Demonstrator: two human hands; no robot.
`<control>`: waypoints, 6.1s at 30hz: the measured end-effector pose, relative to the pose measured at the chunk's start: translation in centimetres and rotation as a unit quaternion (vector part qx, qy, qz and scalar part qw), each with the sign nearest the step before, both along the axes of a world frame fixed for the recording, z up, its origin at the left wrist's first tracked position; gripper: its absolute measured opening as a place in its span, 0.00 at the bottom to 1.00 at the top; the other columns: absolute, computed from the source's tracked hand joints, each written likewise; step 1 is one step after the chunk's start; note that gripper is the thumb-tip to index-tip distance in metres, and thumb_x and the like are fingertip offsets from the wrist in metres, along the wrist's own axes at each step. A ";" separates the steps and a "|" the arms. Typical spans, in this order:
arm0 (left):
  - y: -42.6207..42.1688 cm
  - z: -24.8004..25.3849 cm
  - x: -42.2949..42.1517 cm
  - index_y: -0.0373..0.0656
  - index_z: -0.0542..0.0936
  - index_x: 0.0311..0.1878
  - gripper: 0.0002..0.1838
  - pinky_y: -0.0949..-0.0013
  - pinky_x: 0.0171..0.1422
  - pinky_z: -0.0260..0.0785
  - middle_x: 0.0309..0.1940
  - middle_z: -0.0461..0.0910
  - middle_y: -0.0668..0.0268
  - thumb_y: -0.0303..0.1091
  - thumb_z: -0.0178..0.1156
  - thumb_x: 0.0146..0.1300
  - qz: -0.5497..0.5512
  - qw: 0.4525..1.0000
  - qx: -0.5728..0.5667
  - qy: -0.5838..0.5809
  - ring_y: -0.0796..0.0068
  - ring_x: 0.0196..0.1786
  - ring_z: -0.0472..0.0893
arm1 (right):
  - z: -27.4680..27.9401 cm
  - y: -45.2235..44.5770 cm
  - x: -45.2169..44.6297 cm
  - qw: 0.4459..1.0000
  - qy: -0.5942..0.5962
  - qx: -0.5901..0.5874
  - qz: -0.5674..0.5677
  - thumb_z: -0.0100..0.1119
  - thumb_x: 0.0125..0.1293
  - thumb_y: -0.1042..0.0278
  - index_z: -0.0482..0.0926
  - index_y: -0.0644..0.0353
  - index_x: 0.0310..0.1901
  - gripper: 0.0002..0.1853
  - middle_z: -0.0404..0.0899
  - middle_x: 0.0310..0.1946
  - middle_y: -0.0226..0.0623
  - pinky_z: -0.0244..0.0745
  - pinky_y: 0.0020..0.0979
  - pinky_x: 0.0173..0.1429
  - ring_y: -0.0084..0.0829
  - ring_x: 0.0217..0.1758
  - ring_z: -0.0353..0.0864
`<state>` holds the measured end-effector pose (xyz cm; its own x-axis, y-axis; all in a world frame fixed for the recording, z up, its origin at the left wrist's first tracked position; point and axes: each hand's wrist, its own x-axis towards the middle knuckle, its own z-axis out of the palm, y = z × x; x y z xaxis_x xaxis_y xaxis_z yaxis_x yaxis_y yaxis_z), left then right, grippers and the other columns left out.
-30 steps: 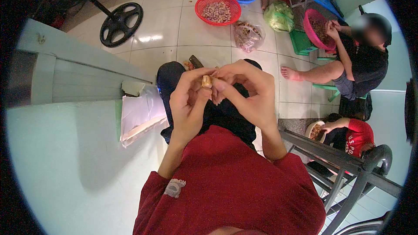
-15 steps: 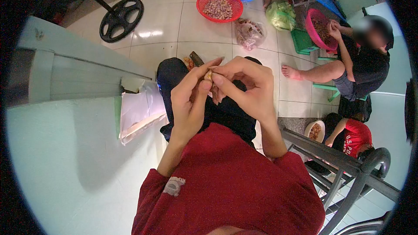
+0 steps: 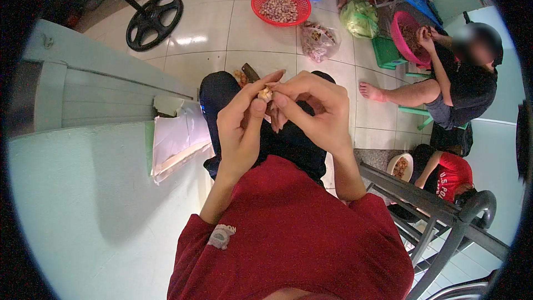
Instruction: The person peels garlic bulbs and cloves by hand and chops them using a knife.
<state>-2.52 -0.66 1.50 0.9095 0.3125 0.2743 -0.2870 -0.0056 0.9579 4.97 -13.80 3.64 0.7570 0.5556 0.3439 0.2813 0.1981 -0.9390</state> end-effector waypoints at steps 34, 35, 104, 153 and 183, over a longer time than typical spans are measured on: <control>0.2 -1.1 0.1 0.34 0.73 0.52 0.11 0.77 0.44 0.70 0.40 0.79 0.64 0.32 0.47 0.77 0.082 0.997 0.003 0.005 0.83 0.39 0.77 | 0.3 0.9 -0.5 0.968 -0.145 -0.159 -0.127 0.62 0.65 0.76 0.75 0.63 0.46 0.10 0.79 0.38 0.43 0.78 0.34 0.41 0.39 0.39 0.84; 0.2 -1.1 0.1 0.34 0.73 0.52 0.11 0.77 0.43 0.70 0.40 0.79 0.65 0.32 0.47 0.77 0.083 0.996 0.010 0.005 0.83 0.39 0.77 | 0.3 0.9 -0.5 0.971 -0.127 -0.154 -0.130 0.62 0.65 0.76 0.75 0.63 0.46 0.09 0.79 0.38 0.43 0.78 0.33 0.41 0.39 0.39 0.84; -0.1 0.3 -0.3 0.32 0.75 0.57 0.14 0.79 0.32 0.70 0.44 0.74 0.62 0.23 0.53 0.72 0.061 0.996 0.003 -0.067 0.81 0.34 0.77 | -0.7 0.7 -0.5 0.998 -0.036 -0.022 -0.054 0.56 0.70 0.78 0.73 0.63 0.42 0.03 0.76 0.33 0.36 0.75 0.25 0.38 0.23 0.33 0.81; 0.0 -0.2 -0.2 0.31 0.75 0.51 0.12 0.73 0.53 0.74 0.45 0.78 0.59 0.17 0.59 0.65 0.080 0.987 -0.075 -0.114 0.75 0.46 0.80 | -0.4 0.8 -1.1 0.997 -0.019 -0.049 -0.062 0.62 0.65 0.78 0.75 0.64 0.42 0.07 0.78 0.37 0.39 0.75 0.27 0.44 0.30 0.38 0.80; 0.6 -0.8 0.1 0.34 0.82 0.43 0.11 0.73 0.43 0.78 0.41 0.83 0.55 0.18 0.68 0.57 0.224 0.955 0.178 -0.083 0.70 0.41 0.85 | 0.0 1.2 -0.2 0.921 -0.321 -0.181 -0.124 0.66 0.59 0.78 0.76 0.63 0.45 0.13 0.79 0.39 0.40 0.80 0.34 0.37 0.38 0.35 0.83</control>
<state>-2.42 -0.11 0.72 0.6417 0.5195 0.5642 -0.3266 -0.4806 0.8139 4.81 -12.59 3.64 0.5819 0.5586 0.5911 0.7957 -0.2408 -0.5558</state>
